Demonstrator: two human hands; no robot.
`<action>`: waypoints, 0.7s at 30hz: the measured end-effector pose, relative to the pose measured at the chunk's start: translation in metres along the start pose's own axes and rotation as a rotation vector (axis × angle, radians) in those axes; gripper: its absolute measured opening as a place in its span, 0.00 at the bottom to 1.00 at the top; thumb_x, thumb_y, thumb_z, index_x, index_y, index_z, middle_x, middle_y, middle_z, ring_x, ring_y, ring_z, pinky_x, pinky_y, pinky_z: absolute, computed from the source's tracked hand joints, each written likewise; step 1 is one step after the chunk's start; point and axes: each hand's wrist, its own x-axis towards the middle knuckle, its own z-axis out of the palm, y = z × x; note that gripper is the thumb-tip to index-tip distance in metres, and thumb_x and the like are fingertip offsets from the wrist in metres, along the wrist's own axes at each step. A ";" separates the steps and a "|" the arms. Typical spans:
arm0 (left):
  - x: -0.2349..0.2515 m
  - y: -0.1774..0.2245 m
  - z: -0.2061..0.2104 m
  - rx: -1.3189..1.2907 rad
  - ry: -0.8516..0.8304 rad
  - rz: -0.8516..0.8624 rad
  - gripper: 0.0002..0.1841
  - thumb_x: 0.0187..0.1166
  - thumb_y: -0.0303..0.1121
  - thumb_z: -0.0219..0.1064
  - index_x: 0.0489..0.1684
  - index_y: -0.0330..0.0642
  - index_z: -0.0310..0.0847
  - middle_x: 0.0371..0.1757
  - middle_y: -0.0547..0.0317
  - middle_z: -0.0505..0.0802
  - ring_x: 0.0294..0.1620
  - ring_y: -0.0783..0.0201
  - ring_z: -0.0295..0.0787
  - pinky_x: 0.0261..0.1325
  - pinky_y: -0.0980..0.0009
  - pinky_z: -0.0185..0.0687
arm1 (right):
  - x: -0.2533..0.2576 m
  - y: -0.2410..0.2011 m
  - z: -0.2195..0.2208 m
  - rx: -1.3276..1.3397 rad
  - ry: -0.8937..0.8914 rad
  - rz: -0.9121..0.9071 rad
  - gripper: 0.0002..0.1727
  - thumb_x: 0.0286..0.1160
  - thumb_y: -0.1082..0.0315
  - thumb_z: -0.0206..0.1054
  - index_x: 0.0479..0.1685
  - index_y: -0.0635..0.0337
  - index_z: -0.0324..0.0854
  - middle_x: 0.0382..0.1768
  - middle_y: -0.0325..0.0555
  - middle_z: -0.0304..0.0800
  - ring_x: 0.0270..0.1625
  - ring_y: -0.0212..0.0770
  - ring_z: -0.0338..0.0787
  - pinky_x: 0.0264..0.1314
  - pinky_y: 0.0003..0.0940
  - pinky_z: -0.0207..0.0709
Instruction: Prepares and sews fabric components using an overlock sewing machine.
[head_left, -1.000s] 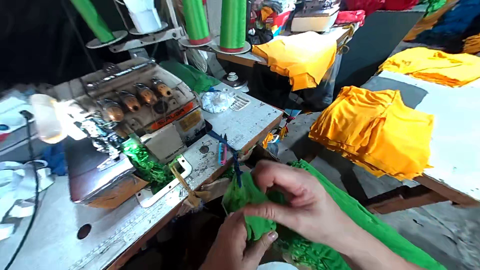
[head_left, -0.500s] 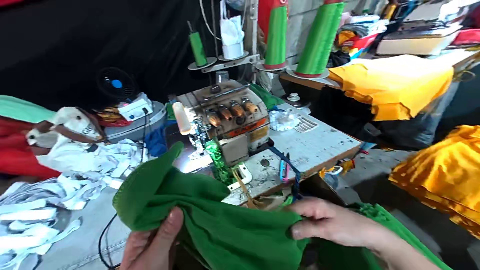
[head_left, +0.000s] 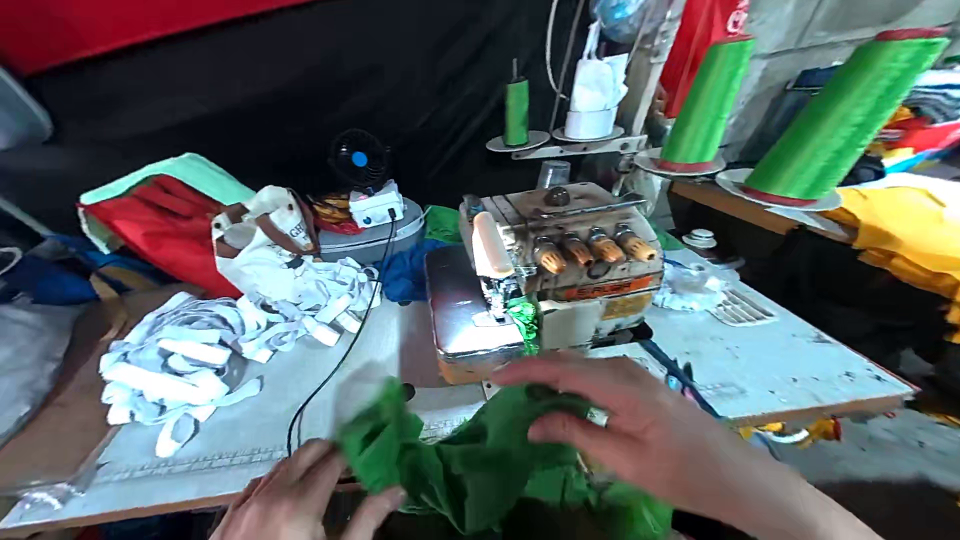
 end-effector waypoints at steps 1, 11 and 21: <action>0.000 0.007 -0.004 0.014 0.056 0.034 0.32 0.74 0.55 0.73 0.52 0.26 0.88 0.53 0.27 0.91 0.53 0.30 0.89 0.53 0.33 0.81 | 0.010 -0.008 0.006 -0.025 -0.053 -0.094 0.18 0.79 0.63 0.69 0.68 0.48 0.84 0.51 0.35 0.94 0.50 0.25 0.91 0.54 0.21 0.85; 0.044 0.033 0.026 -0.985 0.129 0.275 0.08 0.86 0.33 0.64 0.55 0.46 0.86 0.47 0.73 0.92 0.46 0.83 0.88 0.51 0.81 0.88 | 0.023 -0.008 0.019 0.402 0.034 -0.013 0.28 0.78 0.49 0.71 0.72 0.52 0.73 0.51 0.31 0.89 0.51 0.21 0.89 0.53 0.19 0.86; 0.047 -0.038 0.023 -1.042 0.394 0.066 0.06 0.80 0.40 0.68 0.40 0.61 0.92 0.46 0.73 0.94 0.52 0.76 0.90 0.57 0.78 0.86 | -0.051 0.024 0.024 0.568 0.004 0.208 0.06 0.82 0.63 0.68 0.50 0.52 0.86 0.48 0.29 0.90 0.53 0.17 0.86 0.56 0.17 0.82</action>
